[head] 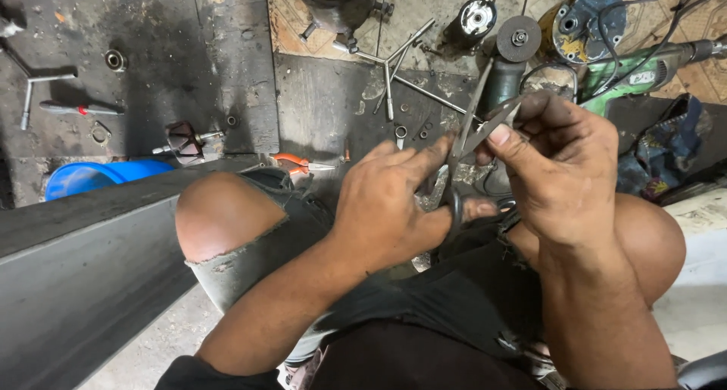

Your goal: Repairing and cleaning small internal components of a motor using pliers and hands.

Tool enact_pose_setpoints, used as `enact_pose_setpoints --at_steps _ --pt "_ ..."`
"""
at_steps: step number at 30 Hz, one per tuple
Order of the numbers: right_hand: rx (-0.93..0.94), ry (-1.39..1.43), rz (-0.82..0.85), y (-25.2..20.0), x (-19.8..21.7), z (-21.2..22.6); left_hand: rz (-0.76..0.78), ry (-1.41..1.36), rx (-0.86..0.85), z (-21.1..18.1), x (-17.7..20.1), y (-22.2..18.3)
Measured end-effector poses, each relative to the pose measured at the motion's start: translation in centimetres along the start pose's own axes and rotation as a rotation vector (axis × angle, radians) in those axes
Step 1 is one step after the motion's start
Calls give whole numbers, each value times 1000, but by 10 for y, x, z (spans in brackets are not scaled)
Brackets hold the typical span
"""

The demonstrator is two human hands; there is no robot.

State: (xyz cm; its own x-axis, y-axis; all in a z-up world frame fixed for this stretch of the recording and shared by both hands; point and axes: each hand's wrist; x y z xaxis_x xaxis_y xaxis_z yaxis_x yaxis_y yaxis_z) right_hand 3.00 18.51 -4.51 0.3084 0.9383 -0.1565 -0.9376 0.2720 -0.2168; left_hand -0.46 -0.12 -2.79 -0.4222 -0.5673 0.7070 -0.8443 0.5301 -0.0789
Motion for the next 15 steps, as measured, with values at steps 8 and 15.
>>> enact_pose_setpoints --at_steps 8,15 --pt "-20 -79 24 2 6 2 85 -32 -69 4 -1 -4" --pt "4 12 28 1 4 1 49 -3 -91 9 -10 -8"
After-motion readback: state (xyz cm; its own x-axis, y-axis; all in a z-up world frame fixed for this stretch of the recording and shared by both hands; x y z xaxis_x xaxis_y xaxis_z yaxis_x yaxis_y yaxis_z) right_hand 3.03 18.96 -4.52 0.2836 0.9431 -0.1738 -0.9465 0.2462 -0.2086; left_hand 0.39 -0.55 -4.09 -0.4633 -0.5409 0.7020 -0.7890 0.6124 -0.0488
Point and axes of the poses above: each hand's wrist, its own y-axis towards the middle knuckle, its own x-axis out of the back of the hand, z = x × y
